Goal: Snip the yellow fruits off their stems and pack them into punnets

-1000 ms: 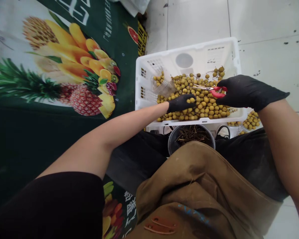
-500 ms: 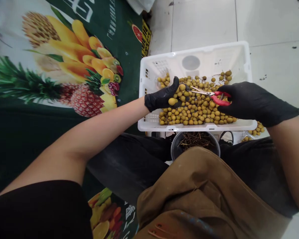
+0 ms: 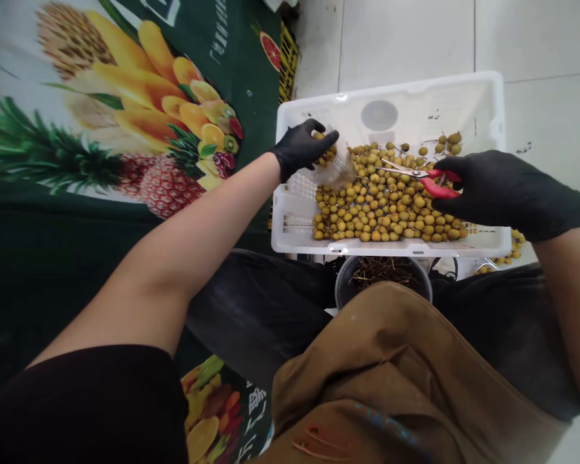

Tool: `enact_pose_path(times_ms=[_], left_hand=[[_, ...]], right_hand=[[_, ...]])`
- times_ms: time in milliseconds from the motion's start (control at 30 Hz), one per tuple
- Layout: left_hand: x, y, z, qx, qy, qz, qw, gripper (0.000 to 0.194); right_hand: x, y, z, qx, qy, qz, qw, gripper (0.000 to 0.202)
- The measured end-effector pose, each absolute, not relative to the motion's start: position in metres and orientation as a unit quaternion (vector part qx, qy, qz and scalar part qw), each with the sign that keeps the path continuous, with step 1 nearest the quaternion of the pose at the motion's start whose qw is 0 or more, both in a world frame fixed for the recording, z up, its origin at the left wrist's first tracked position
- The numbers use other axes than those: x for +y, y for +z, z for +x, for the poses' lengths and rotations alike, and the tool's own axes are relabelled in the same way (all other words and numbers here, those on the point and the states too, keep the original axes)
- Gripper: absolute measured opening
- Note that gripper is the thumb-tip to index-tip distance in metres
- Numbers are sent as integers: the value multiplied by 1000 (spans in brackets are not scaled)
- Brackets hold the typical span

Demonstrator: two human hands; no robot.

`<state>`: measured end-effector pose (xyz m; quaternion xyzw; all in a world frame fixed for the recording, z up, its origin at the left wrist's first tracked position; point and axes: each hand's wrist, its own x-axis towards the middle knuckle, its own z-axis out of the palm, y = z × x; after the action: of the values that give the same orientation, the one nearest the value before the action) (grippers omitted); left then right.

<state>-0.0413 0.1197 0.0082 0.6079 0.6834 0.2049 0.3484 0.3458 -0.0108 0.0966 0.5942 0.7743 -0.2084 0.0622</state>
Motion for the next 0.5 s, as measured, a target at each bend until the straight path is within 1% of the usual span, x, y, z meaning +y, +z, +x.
enact_pose_path(times_ms=[67, 167, 200, 233, 267, 300, 333, 400, 433, 467, 500], left_hand=[[108, 14, -32, 670, 177, 632, 348, 50], [84, 20, -3, 613, 191, 703, 307, 41], [74, 19, 9, 589, 168, 727, 310, 41], [64, 16, 21, 564, 118, 751, 323, 44], [52, 11, 33, 539, 41, 769, 341, 49], [41, 6, 44, 514, -51, 779, 355, 58], [29, -1, 54, 494, -140, 780, 359, 71], [7, -15, 70, 482, -264, 765, 336, 105], [-3, -22, 76, 491, -295, 754, 320, 121], [-11, -28, 81, 507, -311, 744, 305, 132], [-17, -34, 84, 523, -319, 732, 298, 138]], right_hand=[[-11, 97, 353, 776, -211, 592, 57, 74], [-12, 96, 364, 773, -236, 586, 56, 68], [-12, 95, 367, 773, -242, 584, 53, 66], [-13, 95, 369, 774, -242, 584, 47, 65], [-15, 95, 370, 775, -238, 584, 39, 66], [-16, 96, 370, 777, -232, 585, 33, 68], [-18, 97, 369, 778, -227, 586, 29, 70], [-23, 99, 367, 775, -227, 589, 26, 73], [-25, 99, 367, 773, -231, 591, 27, 74], [-27, 99, 367, 774, -231, 589, 24, 75], [-28, 97, 369, 777, -229, 586, 19, 75]])
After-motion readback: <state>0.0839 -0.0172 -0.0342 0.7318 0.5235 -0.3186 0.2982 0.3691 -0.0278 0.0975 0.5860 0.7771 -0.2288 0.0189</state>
